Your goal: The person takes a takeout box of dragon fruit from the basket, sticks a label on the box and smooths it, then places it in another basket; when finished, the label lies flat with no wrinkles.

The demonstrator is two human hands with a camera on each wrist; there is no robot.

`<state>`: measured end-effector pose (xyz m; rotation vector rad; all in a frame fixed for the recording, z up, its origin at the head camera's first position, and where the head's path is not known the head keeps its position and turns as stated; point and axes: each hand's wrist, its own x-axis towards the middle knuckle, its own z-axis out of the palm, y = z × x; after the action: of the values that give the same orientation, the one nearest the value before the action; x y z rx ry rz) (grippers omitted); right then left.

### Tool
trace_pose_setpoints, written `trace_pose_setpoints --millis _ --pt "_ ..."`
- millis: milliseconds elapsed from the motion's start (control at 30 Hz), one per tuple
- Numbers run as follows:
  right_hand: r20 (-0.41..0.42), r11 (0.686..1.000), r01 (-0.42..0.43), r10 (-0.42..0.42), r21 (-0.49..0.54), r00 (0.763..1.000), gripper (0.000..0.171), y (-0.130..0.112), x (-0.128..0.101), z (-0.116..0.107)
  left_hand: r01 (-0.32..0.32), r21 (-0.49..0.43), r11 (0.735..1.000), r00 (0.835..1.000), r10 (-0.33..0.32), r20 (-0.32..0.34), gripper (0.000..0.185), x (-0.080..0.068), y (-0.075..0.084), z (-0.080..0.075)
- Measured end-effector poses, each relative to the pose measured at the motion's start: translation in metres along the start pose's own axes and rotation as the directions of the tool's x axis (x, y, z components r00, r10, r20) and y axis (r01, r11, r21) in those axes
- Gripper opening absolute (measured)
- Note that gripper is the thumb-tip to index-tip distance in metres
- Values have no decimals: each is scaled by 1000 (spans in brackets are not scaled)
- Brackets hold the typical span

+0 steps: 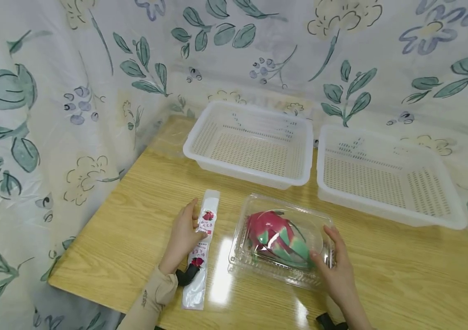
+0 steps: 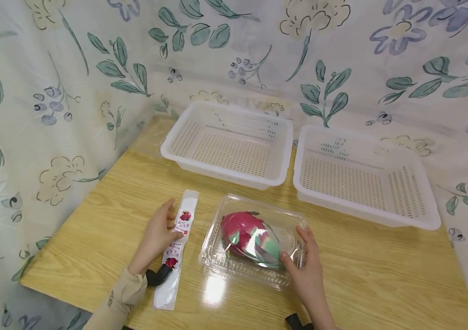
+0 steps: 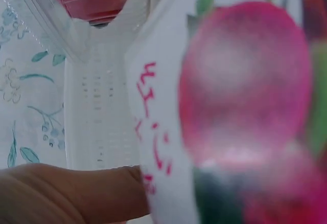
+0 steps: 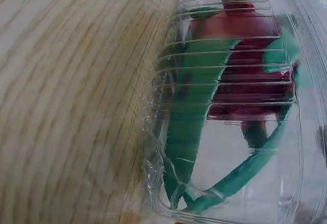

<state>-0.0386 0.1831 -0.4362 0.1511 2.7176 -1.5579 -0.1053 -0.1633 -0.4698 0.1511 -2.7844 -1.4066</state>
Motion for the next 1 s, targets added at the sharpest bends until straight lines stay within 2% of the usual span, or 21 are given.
trace_pose_setpoints --millis 133,267,400,533,700,800,1000 --pt "0 1000 6 -6 0 1000 71 1 0 -1 12 78 997 1000 -13 9 94 1 5 -1" --pt "12 1000 18 -18 7 1000 72 1 1 -2 11 96 995 1000 -13 15 90 1 7 -2" --pt "12 1000 20 -20 6 1000 71 1 1 -3 48 116 992 998 -52 31 76 0 7 -4" --pt "16 1000 18 -19 11 1000 71 1 2 -3 98 157 983 993 -106 43 53 -2 7 -8" --pt "19 1000 23 -23 22 1000 72 2 2 -3 138 187 973 990 -143 17 33 -4 7 -10" --pt "15 999 27 -28 21 1000 72 3 2 -3 155 201 967 987 -161 12 27 -5 6 -11" --pt "14 999 40 -41 21 999 71 3 3 -3 165 202 965 983 -177 44 21 -3 3 -12"
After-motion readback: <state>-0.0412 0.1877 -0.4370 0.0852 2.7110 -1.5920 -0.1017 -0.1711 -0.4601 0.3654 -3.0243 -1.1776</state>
